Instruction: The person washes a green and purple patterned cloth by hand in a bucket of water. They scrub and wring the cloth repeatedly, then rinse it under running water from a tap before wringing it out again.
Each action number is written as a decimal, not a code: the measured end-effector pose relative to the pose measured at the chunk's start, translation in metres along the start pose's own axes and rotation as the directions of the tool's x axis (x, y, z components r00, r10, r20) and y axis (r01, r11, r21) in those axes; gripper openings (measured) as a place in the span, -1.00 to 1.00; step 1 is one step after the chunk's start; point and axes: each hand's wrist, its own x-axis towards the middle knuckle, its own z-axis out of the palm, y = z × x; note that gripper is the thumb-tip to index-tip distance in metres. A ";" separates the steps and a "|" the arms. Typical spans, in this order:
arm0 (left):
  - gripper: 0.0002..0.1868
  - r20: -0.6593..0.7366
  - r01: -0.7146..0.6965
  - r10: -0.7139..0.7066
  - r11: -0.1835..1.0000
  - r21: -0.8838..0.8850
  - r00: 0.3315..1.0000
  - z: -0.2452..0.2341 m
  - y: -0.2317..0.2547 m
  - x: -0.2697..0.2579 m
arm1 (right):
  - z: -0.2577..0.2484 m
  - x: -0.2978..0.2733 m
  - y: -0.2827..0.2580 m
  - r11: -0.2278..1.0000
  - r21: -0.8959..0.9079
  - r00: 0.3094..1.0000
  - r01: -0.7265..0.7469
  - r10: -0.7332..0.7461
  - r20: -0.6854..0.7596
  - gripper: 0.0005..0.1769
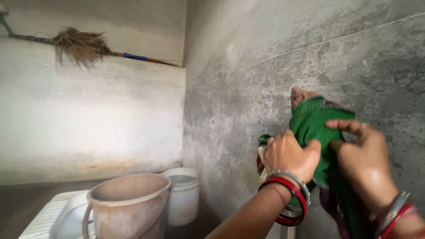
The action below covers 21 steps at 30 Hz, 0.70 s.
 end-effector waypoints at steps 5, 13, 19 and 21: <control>-0.35 -0.106 0.003 0.007 0.995 0.098 0.994 0.009 0.008 0.050 | 0.015 0.075 -0.018 0.990 -0.043 0.985 0.135 -0.129 0.117 -0.42; -0.29 -0.171 -0.105 0.144 0.970 0.218 0.975 0.067 -0.090 0.086 | 0.132 0.101 0.058 0.722 -0.593 0.790 0.357 0.106 0.604 -0.49; -0.45 0.206 -0.022 -0.017 0.982 0.186 0.978 0.047 -0.084 0.093 | 0.129 0.117 0.077 0.919 -0.298 0.766 0.258 -0.007 0.642 -0.42; -0.42 0.255 0.008 -0.055 0.983 0.183 0.965 0.036 -0.082 0.093 | 0.127 0.115 0.071 0.924 -0.334 0.790 0.185 0.063 0.610 -0.44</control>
